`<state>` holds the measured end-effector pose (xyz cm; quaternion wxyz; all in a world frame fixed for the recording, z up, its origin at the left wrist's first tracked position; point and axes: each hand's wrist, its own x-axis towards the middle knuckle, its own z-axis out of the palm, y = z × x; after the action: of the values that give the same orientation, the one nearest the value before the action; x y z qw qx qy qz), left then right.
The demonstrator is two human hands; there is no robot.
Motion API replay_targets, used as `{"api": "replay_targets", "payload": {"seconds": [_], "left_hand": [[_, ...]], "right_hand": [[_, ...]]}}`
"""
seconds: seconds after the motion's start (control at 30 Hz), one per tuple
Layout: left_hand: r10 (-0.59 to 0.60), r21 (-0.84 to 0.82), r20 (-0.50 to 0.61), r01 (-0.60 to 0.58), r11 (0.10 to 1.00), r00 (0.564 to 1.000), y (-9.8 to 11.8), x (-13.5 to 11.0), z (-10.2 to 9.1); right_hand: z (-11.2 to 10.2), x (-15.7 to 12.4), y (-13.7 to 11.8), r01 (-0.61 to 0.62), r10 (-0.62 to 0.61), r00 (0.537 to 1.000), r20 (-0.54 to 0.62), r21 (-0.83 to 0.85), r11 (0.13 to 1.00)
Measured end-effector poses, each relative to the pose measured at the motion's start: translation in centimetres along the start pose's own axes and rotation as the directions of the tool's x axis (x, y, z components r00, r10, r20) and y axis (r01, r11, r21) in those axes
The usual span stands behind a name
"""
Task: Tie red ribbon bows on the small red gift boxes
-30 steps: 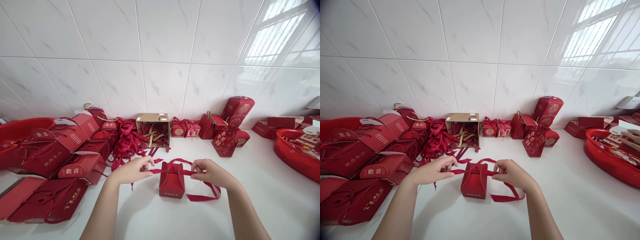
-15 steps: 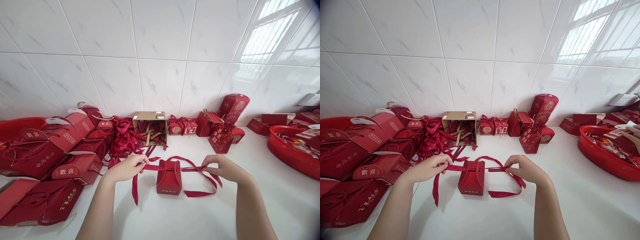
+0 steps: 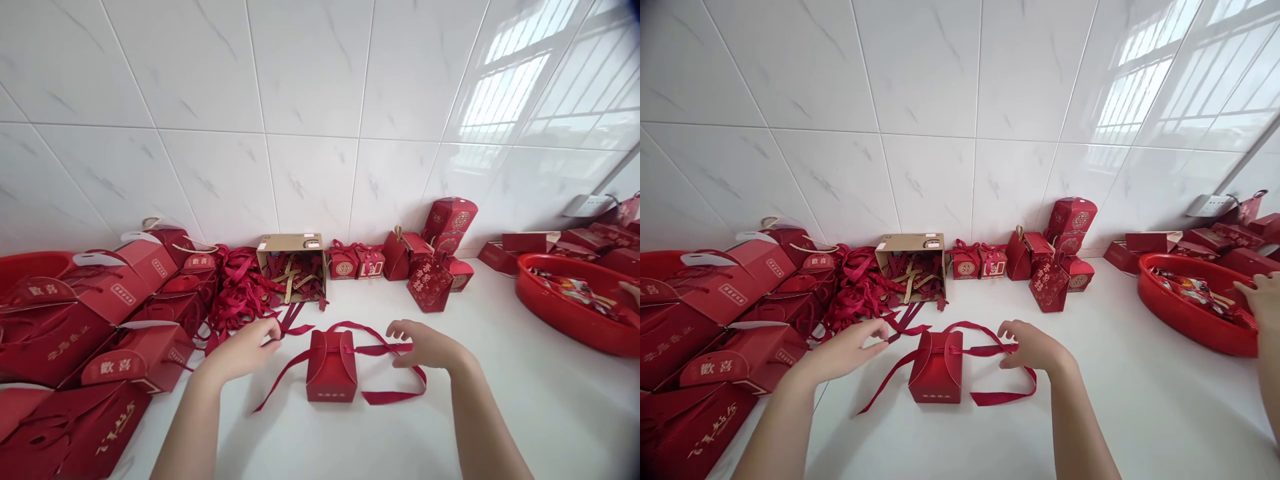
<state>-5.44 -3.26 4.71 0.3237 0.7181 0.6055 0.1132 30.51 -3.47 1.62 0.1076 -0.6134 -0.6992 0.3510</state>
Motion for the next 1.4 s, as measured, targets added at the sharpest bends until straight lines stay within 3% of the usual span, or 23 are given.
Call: {"api": "replay_targets", "payload": {"seconds": [0.07, 0.13, 0.23, 0.3, 0.4, 0.47, 0.53, 0.57, 0.6, 0.67, 0.73, 0.8, 0.93, 1.07, 1.23, 1.3, 1.4], "left_hand": [[0.017, -0.014, -0.022, -0.017, 1.000, 1.000, 0.3, -1.2, -0.2], [0.024, -0.052, 0.093, -0.019, 0.998, 0.995, 0.5, -2.4, 0.9], [0.010, -0.067, 0.300, 0.010, 0.998, 0.954, 0.1, -3.4, 4.3], [-0.043, -0.083, 0.368, 0.079, 0.993, 0.929, -0.7, -3.5, 6.7], [-0.121, -0.306, 0.208, 0.182, 0.934, 0.971, -2.0, -3.0, 9.2], [-0.167, -0.491, 0.075, 0.182, 0.852, 0.983, -2.3, -2.5, 10.1], [-0.223, -0.723, -0.003, 0.152, 0.673, 0.975, -2.1, -2.1, 10.7], [-0.250, -0.847, -0.021, 0.116, 0.519, 0.968, -1.8, -1.9, 10.9], [-0.274, -0.938, -0.021, 0.076, 0.339, 0.961, -1.6, -1.8, 11.1], [-0.317, -0.999, 0.009, 0.019, 0.028, 0.948, -1.0, -1.6, 11.3], [-0.382, -0.991, 0.040, -0.011, -0.131, 0.923, -0.7, -1.5, 11.4], [-0.443, -0.985, 0.040, -0.040, -0.169, 0.895, -0.4, -1.5, 11.4], [-0.500, -0.985, 0.034, -0.056, -0.163, 0.865, -0.1, -1.6, 11.5], [-0.537, -0.991, -0.001, -0.071, -0.111, 0.844, 0.1, -1.8, 11.2], [-0.538, -0.985, -0.161, -0.170, 0.032, 0.827, 0.2, -2.0, 9.4], [-0.509, -0.944, -0.328, -0.249, 0.219, 0.796, 0.4, -2.1, 8.2], [-0.330, -0.701, -0.625, -0.323, 0.636, 0.707, 1.1, -2.4, 6.1]], "right_hand": [[0.4, -0.6, -0.5, 0.021, -0.022, 1.000, 0.005, 0.061, 0.998], [1.5, -1.1, -1.0, 0.026, -0.041, 0.995, 0.086, 0.165, 0.986], [4.7, -1.6, -1.4, -0.008, -0.059, 0.969, 0.240, 0.272, 0.962], [7.0, -1.8, -1.3, -0.039, -0.042, 0.964, 0.262, 0.297, 0.954], [9.9, -1.7, -1.0, -0.064, -0.006, 0.989, 0.145, 0.475, 0.878], [11.1, -1.5, -0.8, -0.050, 0.037, 0.999, 0.034, 0.698, 0.714], [11.7, -1.2, -0.8, -0.011, 0.094, 0.995, -0.039, 0.878, 0.479], [11.8, -1.1, -0.9, 0.012, 0.125, 0.990, -0.062, 0.928, 0.373], [11.9, -0.8, -0.8, 0.036, 0.153, 0.985, -0.085, 0.954, 0.298], [11.8, -0.4, -0.8, 0.083, 0.206, 0.969, -0.135, 0.966, 0.246], [11.5, -0.1, -0.5, 0.133, 0.261, 0.946, -0.189, 0.967, 0.219], [11.1, 0.1, -0.3, 0.198, 0.307, 0.923, -0.234, 0.970, 0.144], [10.4, -0.1, 0.0, 0.287, 0.347, 0.892, -0.289, 0.956, 0.061], [10.0, -0.5, -0.1, 0.343, 0.363, 0.867, -0.341, 0.937, 0.062], [9.2, -1.1, -0.4, 0.416, 0.396, 0.814, -0.426, 0.902, 0.114], [8.3, -1.5, -0.6, 0.442, 0.402, 0.763, -0.506, 0.863, 0.246], [6.4, -2.2, -1.4, 0.429, 0.339, 0.641, -0.689, 0.687, 0.587]]}}
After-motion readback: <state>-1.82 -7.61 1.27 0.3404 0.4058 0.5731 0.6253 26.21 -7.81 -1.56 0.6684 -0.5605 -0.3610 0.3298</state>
